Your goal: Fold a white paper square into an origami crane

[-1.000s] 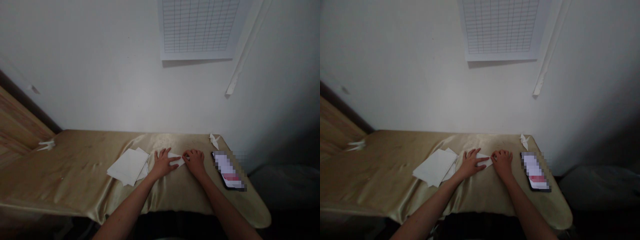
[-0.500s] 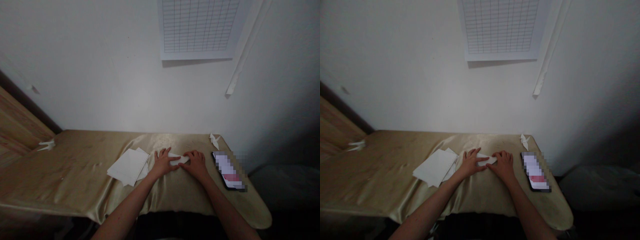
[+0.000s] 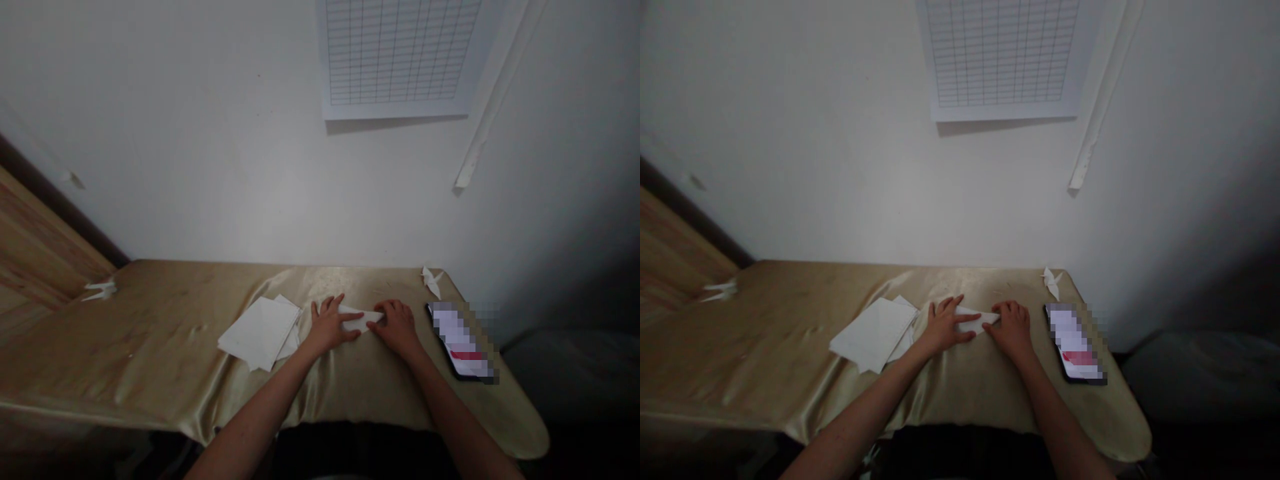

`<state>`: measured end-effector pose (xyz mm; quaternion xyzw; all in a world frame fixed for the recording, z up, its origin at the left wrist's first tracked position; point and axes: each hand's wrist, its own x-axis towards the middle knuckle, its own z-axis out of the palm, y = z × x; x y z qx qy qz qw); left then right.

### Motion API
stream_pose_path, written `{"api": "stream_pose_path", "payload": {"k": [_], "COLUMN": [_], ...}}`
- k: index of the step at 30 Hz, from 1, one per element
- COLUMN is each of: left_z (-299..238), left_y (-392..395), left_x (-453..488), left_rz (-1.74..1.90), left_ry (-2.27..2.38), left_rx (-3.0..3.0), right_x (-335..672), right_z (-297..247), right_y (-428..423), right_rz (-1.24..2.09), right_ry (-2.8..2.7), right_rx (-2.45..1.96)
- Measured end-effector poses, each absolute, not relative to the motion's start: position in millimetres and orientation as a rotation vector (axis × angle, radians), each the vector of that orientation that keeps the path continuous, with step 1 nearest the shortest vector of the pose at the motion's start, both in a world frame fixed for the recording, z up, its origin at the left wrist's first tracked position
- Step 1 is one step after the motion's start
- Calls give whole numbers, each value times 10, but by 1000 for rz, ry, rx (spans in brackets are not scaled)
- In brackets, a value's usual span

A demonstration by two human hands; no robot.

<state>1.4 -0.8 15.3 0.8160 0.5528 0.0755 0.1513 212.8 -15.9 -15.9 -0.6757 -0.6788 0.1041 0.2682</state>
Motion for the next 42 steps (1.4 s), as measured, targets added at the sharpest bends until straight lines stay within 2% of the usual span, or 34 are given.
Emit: {"api": "stream_pose_path", "payload": {"k": [21, 42], "left_z": [190, 90], "left_y": [-39, -131], "left_x": [19, 44], "left_rz": [181, 303], "left_ry": [1580, 1610], "left_rx": [2349, 2441], "right_x": [2322, 2466], "right_z": [-101, -53], "right_y": [-50, -36], "right_rz": [352, 367], "right_ry": [-1799, -1838], "right_rx": [-1945, -1815]}}
